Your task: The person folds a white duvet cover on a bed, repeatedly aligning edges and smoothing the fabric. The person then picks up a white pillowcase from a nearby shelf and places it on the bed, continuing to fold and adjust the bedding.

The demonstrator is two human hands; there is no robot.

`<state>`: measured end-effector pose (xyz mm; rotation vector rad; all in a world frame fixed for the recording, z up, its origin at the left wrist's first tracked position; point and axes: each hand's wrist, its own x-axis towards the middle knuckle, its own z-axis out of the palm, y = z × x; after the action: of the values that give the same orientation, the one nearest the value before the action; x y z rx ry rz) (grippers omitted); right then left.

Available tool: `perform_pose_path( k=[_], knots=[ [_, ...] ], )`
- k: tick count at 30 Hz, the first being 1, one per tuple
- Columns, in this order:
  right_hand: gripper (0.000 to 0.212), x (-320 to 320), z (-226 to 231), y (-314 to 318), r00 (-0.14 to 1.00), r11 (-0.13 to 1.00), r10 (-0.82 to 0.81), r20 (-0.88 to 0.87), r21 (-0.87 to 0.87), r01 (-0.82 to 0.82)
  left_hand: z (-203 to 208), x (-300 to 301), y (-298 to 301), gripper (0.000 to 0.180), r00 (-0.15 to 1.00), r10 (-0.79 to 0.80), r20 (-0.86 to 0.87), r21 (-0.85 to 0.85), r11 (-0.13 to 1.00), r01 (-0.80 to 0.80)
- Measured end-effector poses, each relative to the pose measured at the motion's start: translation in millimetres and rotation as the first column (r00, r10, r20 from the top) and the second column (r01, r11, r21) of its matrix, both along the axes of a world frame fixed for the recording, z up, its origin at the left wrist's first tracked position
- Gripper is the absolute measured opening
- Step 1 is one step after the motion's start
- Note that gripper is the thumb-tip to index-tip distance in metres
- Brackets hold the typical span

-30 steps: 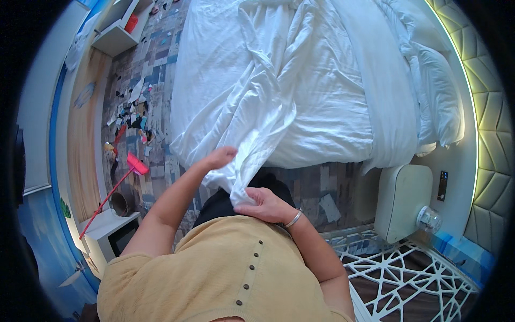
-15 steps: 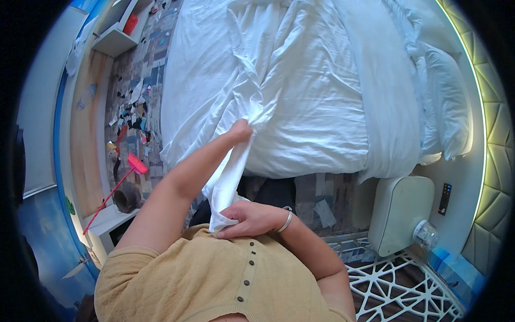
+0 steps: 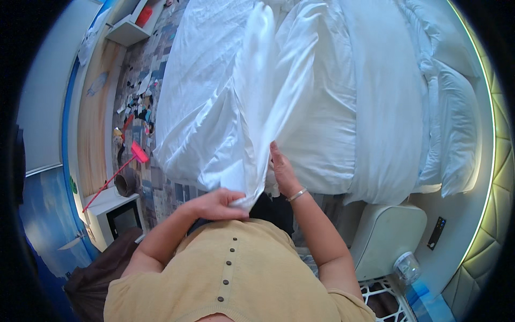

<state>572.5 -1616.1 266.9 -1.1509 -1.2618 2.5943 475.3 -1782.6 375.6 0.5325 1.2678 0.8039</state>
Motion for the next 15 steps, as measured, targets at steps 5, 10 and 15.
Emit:
perform_pose_path(
  k=[5, 10, 15],
  knots=[
    [0.078, -24, 11, 19, 0.997, 0.994, 0.046, -0.066, -0.096, -0.053, 13, 10, 22, 0.034, 0.964, -0.211, -0.162, 0.190, 0.952, 0.240],
    [0.050, -7, 60, 14, 0.902, 0.765, 0.423, 0.087, 0.499, -0.407, 6, 14, 29, 0.034, 0.916, -0.335, -0.221, 0.212, 0.900, 0.380],
    [0.027, 31, 45, -4, 0.921, 0.591, 0.222, 0.319, 0.708, -0.387, -41, 13, 32, 0.027, 0.984, 0.174, -0.039, 0.152, 0.974, -0.166]
  ],
)
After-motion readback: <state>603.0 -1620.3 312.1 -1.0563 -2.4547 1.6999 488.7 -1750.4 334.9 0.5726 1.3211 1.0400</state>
